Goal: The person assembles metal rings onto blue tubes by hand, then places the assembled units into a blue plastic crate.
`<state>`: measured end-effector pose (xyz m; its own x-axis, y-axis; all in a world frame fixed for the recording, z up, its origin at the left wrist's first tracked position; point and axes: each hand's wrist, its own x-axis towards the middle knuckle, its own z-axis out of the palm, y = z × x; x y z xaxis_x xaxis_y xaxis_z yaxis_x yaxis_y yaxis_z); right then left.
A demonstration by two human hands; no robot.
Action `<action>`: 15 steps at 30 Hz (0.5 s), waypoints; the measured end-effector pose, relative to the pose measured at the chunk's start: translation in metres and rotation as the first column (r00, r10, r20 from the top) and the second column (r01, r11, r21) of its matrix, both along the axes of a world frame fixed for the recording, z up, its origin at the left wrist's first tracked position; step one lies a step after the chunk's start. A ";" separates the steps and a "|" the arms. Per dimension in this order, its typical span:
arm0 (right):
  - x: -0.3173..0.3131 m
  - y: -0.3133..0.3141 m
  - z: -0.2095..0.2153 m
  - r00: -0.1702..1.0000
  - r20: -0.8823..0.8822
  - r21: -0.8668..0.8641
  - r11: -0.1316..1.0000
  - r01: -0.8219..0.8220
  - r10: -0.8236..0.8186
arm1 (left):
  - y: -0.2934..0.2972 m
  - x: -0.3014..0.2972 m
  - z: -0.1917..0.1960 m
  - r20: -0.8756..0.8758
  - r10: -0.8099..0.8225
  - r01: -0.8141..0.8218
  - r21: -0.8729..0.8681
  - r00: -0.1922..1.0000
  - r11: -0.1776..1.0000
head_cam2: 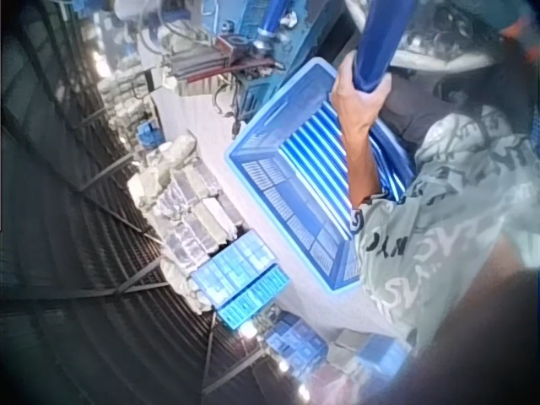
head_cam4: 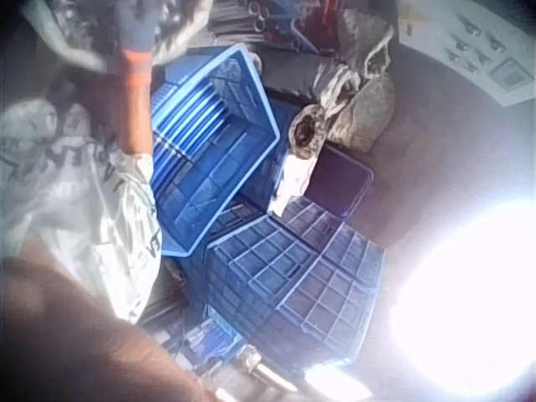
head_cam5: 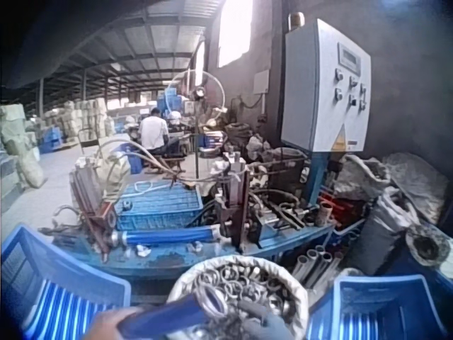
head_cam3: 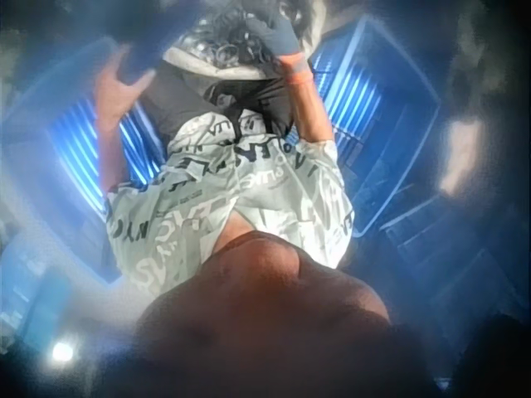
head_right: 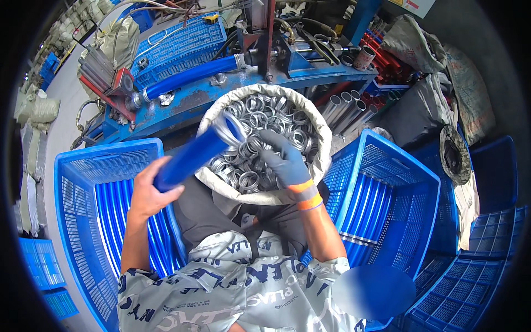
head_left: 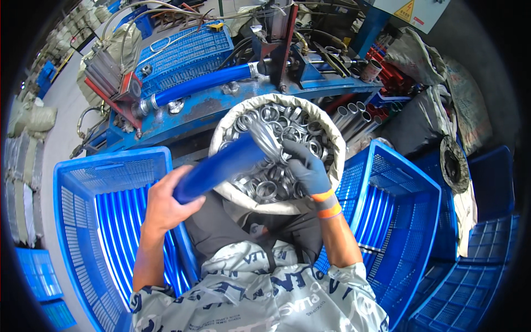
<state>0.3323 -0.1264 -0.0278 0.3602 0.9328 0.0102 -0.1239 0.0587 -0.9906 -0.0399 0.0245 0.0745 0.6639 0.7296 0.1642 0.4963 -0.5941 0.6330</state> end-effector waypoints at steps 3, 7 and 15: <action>0.006 0.005 -0.026 0.495 0.868 -0.017 1.000 -0.021 0.025 | 0.007 -0.011 -0.001 0.369 0.198 -0.062 -0.350 0.908 0.935; -0.006 0.029 -0.051 0.163 0.986 -0.045 0.998 0.034 0.039 | 0.011 -0.014 0.002 0.598 0.242 0.039 -0.418 0.764 0.908; -0.002 0.028 -0.039 0.447 0.832 0.308 0.944 0.119 -0.328 | -0.012 -0.012 -0.056 0.728 0.588 0.240 -0.677 0.352 0.696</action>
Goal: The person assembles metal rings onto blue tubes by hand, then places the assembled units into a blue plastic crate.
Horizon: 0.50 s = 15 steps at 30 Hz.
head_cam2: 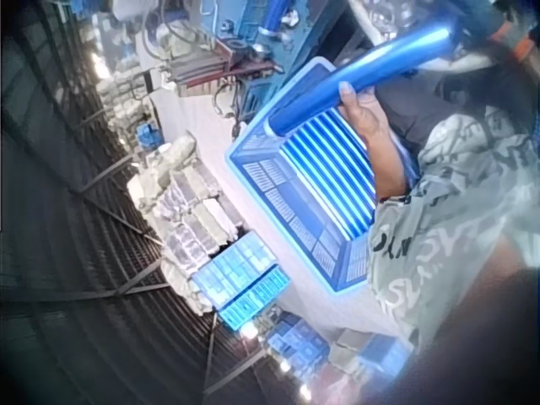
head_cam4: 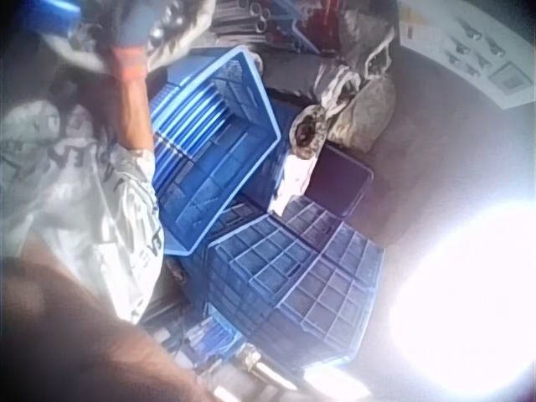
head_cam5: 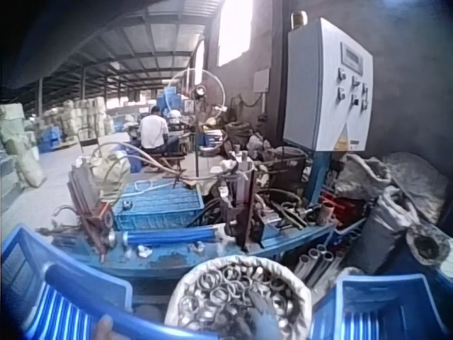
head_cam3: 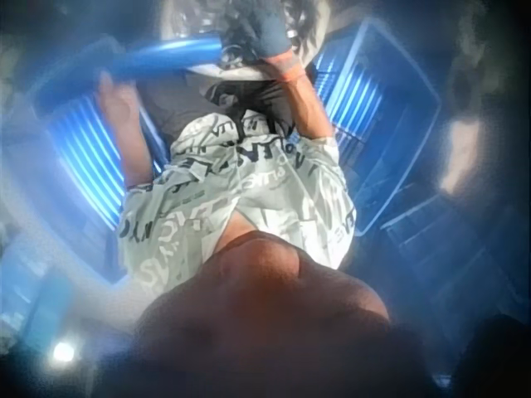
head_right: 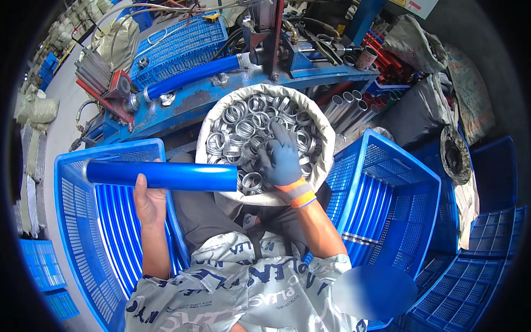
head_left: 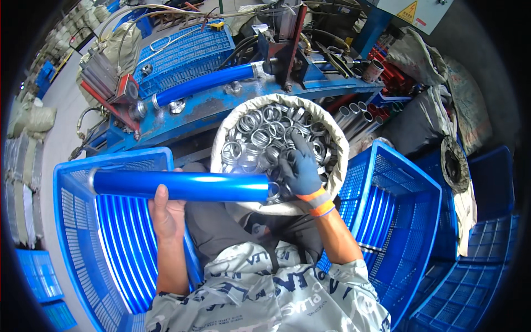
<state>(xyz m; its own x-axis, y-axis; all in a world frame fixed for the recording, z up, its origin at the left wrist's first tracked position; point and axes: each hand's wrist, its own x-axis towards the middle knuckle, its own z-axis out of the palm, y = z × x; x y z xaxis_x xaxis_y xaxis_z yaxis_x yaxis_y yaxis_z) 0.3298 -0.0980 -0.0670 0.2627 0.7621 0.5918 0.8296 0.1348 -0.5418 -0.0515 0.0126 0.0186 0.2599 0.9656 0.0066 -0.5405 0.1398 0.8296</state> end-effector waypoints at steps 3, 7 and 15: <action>-0.007 0.000 -0.003 0.997 0.081 -0.106 0.994 0.002 0.007 | -0.009 0.018 -0.009 0.034 0.037 -0.034 -0.080 0.999 0.996; -0.017 0.009 -0.016 0.938 0.339 -0.322 0.946 0.045 0.071 | -0.006 0.026 -0.014 0.083 0.036 -0.029 -0.080 0.996 0.996; -0.020 0.000 0.009 0.338 -0.933 0.051 0.972 -0.227 0.128 | -0.009 0.048 -0.014 0.152 0.072 -0.052 -0.129 0.986 0.990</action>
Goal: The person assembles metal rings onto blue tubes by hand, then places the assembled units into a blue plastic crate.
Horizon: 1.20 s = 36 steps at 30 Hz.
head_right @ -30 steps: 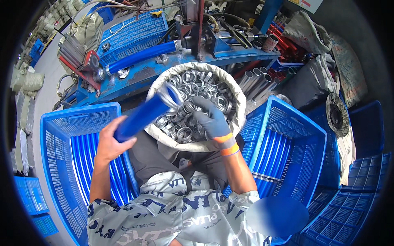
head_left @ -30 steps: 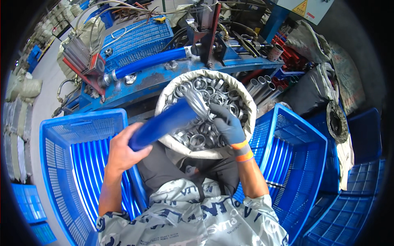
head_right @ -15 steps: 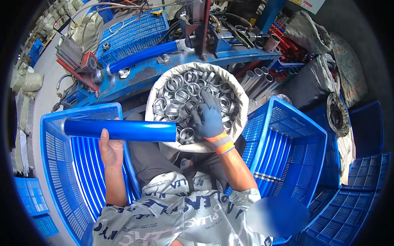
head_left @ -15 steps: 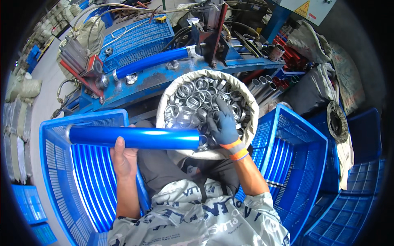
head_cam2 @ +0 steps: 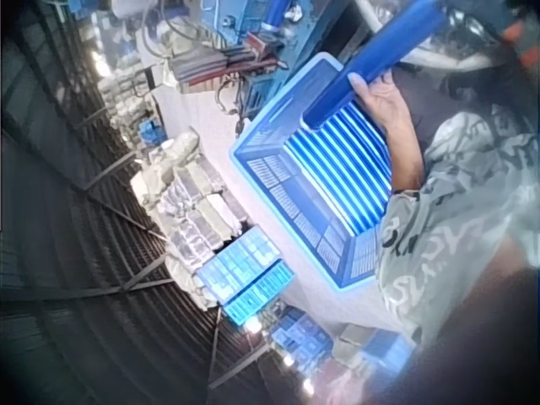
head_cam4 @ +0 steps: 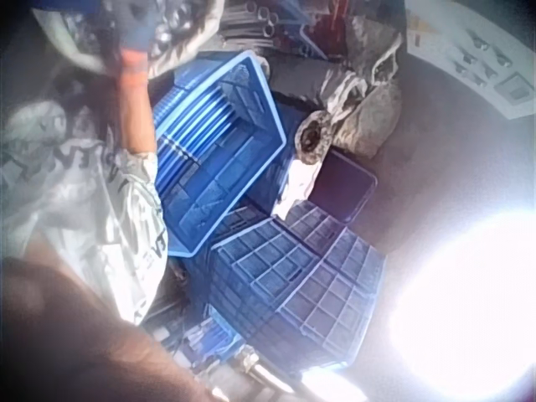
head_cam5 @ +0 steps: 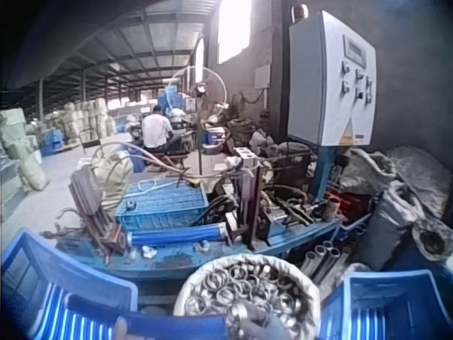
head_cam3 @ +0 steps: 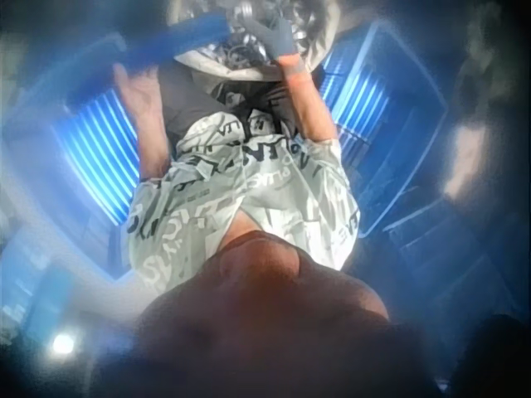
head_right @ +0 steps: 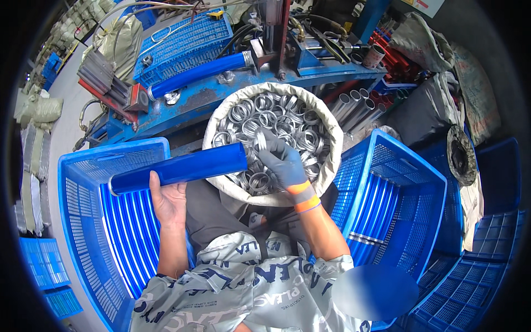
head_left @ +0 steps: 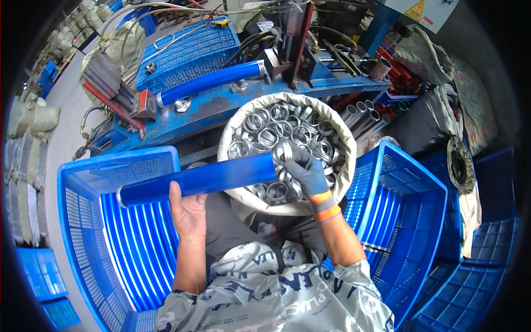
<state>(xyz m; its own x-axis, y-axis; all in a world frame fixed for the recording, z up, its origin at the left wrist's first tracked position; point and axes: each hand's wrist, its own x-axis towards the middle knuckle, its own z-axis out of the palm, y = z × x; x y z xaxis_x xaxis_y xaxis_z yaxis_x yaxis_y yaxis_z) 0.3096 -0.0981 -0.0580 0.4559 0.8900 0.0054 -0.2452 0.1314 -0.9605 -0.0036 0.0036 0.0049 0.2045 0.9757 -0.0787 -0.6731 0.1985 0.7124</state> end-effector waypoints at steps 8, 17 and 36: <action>-0.015 -0.014 0.040 0.945 -0.264 0.182 0.972 -0.148 0.194 | -0.002 0.007 -0.015 -0.041 -0.002 0.003 0.026 0.999 1.000; -0.007 -0.003 0.040 0.972 -0.108 0.056 0.978 -0.203 0.208 | 0.013 0.003 -0.007 -0.079 0.021 -0.016 0.060 0.997 0.998; -0.012 0.363 0.051 0.151 0.989 -0.010 0.995 0.098 -0.004 | 0.081 -0.106 0.003 0.120 0.123 -0.114 -0.078 0.985 0.990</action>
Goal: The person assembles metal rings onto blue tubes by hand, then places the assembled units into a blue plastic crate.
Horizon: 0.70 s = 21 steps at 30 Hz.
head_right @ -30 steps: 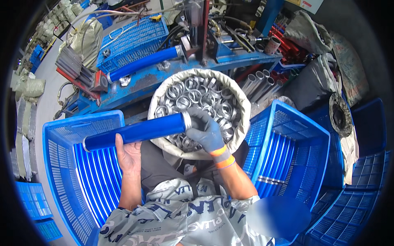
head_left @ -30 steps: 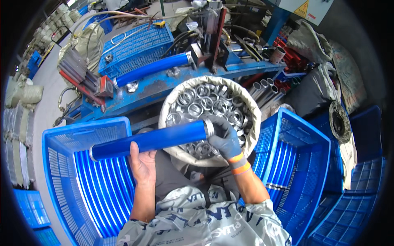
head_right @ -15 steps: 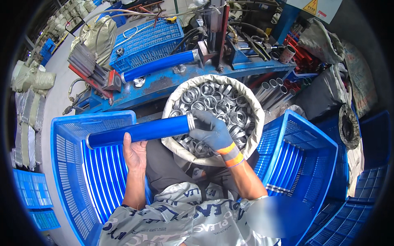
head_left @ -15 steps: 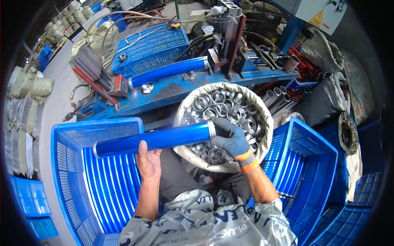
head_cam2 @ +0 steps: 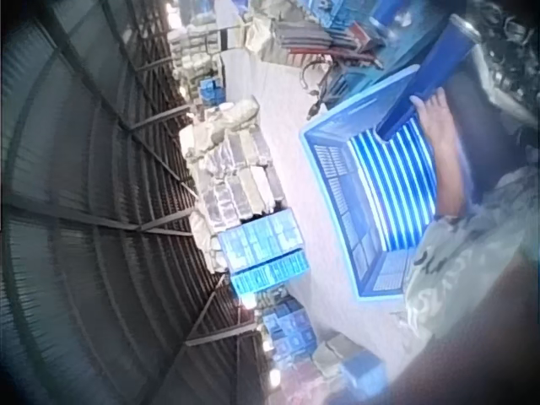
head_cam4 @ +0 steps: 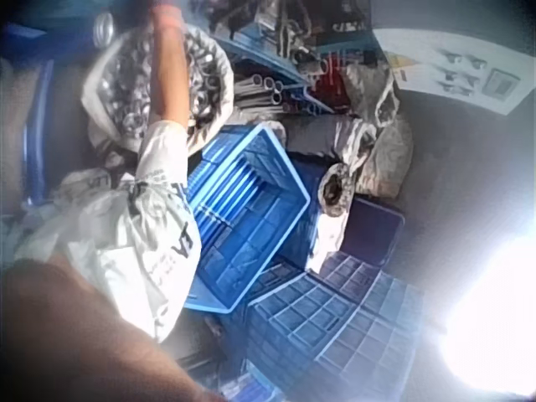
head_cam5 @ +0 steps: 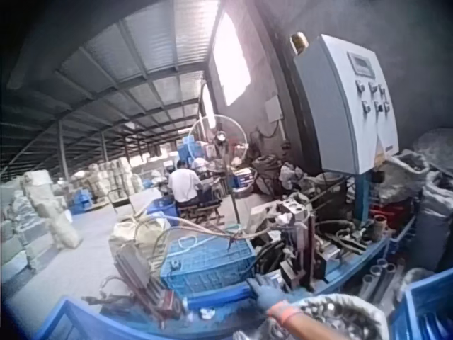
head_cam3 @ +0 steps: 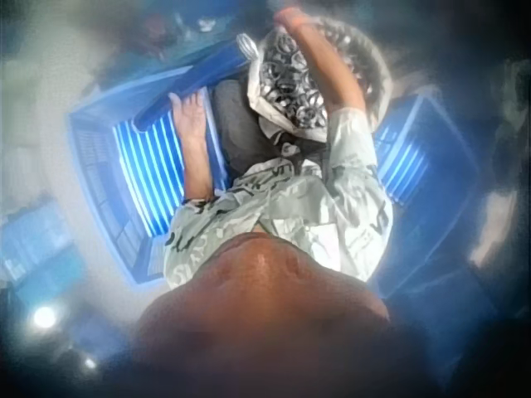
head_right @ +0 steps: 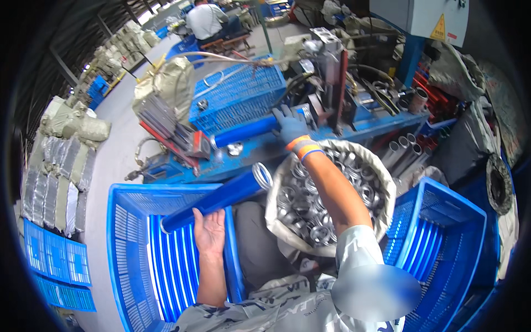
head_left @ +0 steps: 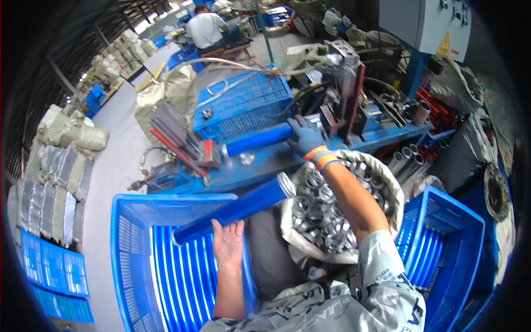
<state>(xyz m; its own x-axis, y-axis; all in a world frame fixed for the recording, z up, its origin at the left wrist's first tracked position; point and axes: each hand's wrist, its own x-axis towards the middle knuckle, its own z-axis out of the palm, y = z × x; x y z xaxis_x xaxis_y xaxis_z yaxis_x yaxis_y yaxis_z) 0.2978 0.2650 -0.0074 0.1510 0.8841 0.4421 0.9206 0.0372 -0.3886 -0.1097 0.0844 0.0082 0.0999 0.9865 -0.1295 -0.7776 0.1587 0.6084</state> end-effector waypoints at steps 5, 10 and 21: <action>0.060 0.041 -0.047 0.884 0.325 -0.073 0.923 0.377 -0.336 | 0.015 0.026 -0.014 -0.032 -0.059 0.058 -0.007 0.998 0.998; 0.047 0.010 0.005 0.980 0.193 0.194 0.981 0.011 -0.049 | 0.028 0.003 -0.025 -0.019 -0.009 0.009 -0.004 1.000 1.000; 0.069 -0.305 0.081 0.394 -0.856 0.466 0.829 0.308 0.335 | 0.201 0.254 -0.032 -0.114 -0.175 0.180 0.038 0.978 0.983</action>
